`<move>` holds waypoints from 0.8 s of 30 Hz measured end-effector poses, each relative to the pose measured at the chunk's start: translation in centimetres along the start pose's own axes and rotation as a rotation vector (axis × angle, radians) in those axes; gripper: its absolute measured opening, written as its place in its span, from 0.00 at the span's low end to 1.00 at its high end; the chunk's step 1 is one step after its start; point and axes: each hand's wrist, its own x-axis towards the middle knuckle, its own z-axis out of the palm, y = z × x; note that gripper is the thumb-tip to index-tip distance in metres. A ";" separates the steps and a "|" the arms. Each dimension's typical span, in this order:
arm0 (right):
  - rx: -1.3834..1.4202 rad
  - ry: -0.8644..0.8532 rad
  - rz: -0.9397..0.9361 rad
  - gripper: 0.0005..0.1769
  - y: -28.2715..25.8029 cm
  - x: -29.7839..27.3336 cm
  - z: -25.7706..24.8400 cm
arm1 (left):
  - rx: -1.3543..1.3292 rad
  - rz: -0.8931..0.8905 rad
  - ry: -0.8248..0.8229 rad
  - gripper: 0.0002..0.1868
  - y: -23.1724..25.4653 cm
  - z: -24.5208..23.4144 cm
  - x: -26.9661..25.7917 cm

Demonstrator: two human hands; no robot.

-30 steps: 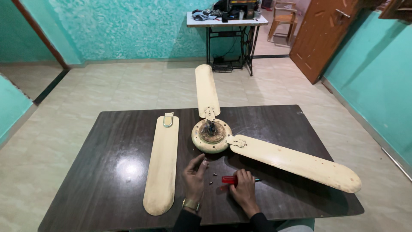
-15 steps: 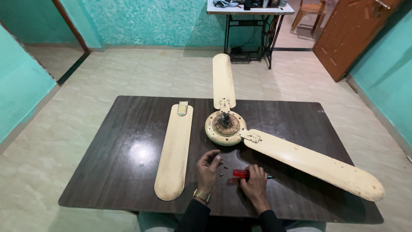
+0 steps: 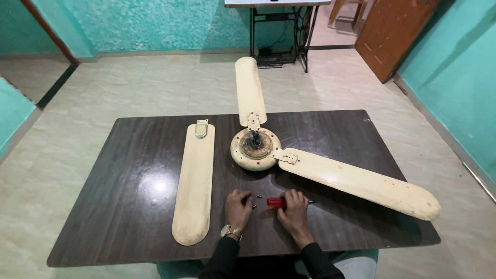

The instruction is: The person uses a red screwdriver to remove screws from the fan blade mounts and detaches each blade from the fan motor housing. The blades are placed on the table, and the motor housing is briefly inspected before the person begins reattaching one blade.

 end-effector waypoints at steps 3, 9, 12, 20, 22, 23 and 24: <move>0.008 0.046 -0.037 0.21 -0.1 -0.1 -0.1 | 0.017 0.018 0.011 0.10 -0.1 -0.1 0.0; -0.035 0.095 -0.058 0.27 -0.5 -0.5 -0.4 | -0.012 -0.082 -0.003 0.15 0.4 0.1 0.2; 0.042 0.131 -0.085 0.28 -0.5 -0.5 -0.4 | 0.100 0.194 0.095 0.28 0.2 0.2 2.0; 0.151 0.187 0.042 0.25 -0.2 -0.2 -0.5 | 0.254 0.342 0.100 0.40 0.0 0.6 6.8; 0.360 0.230 0.185 0.20 -0.2 1.6 -0.5 | 0.319 0.366 0.043 0.40 0.4 0.5 7.6; 0.523 0.253 0.262 0.19 0.1 2.8 -0.6 | 0.351 0.366 -0.004 0.40 0.5 0.6 6.9; 0.686 0.276 0.340 0.19 0.5 4.0 -0.8 | 0.382 0.365 -0.052 0.39 0.5 0.5 6.3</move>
